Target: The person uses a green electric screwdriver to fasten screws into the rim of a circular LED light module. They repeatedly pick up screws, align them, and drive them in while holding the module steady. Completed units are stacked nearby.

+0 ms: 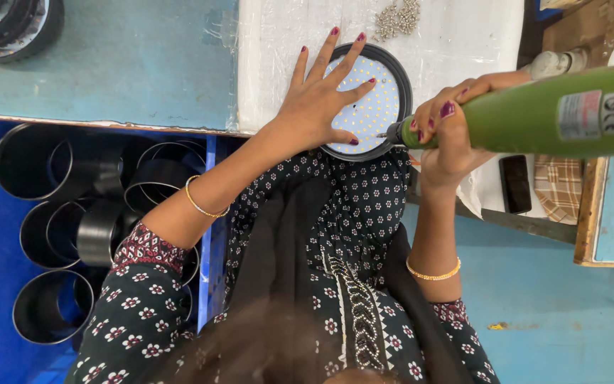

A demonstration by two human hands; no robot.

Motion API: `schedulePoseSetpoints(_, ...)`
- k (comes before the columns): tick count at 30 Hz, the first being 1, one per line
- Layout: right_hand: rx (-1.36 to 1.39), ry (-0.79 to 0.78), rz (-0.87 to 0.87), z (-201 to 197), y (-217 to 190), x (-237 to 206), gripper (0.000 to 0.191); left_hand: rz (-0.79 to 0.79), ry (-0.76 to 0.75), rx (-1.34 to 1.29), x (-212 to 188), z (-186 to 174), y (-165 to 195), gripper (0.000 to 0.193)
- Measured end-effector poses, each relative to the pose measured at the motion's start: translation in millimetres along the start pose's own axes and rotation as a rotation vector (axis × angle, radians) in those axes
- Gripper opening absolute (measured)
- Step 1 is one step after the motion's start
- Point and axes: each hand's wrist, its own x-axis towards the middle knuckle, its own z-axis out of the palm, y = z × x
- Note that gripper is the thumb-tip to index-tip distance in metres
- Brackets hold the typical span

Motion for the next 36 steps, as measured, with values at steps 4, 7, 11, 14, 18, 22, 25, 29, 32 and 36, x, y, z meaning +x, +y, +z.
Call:
schedulePoseSetpoints(4,0.036,0.02,0.049,1,-8,14,0.022,0.019,0.0,-0.032,2,2,-4,0.096)
schedulePoseSetpoints(7,0.094,0.012,0.087,2,-13,28,0.019,-0.059,0.053,-0.125,17,9,-18,0.058)
schedulePoseSetpoints(11,0.098,0.018,0.073,5,-16,43,0.019,-0.189,0.325,-0.489,64,14,-64,0.016)
schedulePoseSetpoints(14,0.142,-0.015,0.075,8,-19,49,0.019,-0.103,0.492,-0.372,111,16,-90,0.02)
schedulePoseSetpoints(18,0.167,-0.019,0.093,12,-24,53,0.022,-0.097,0.513,-0.352,144,21,-97,0.023)
schedulePoseSetpoints(22,0.145,-0.004,0.102,16,-25,55,0.023,-0.124,0.508,-0.24,160,21,-93,0.019)
schedulePoseSetpoints(25,0.157,0.006,0.109,15,-24,54,0.024,-0.058,0.537,-0.215,160,18,-93,0.017)
schedulePoseSetpoints(29,0.147,0.014,0.096,9,-27,56,0.024,-0.104,0.446,-0.489,140,-3,-76,0.012)
schedulePoseSetpoints(32,0.138,0.015,0.08,3,-32,63,0.023,-0.065,0.373,-0.613,106,-15,-50,0.008)
schedulePoseSetpoints(36,0.184,0.034,0.053,-1,-42,76,0.019,-0.128,0.194,-0.757,62,-14,-14,0.014)
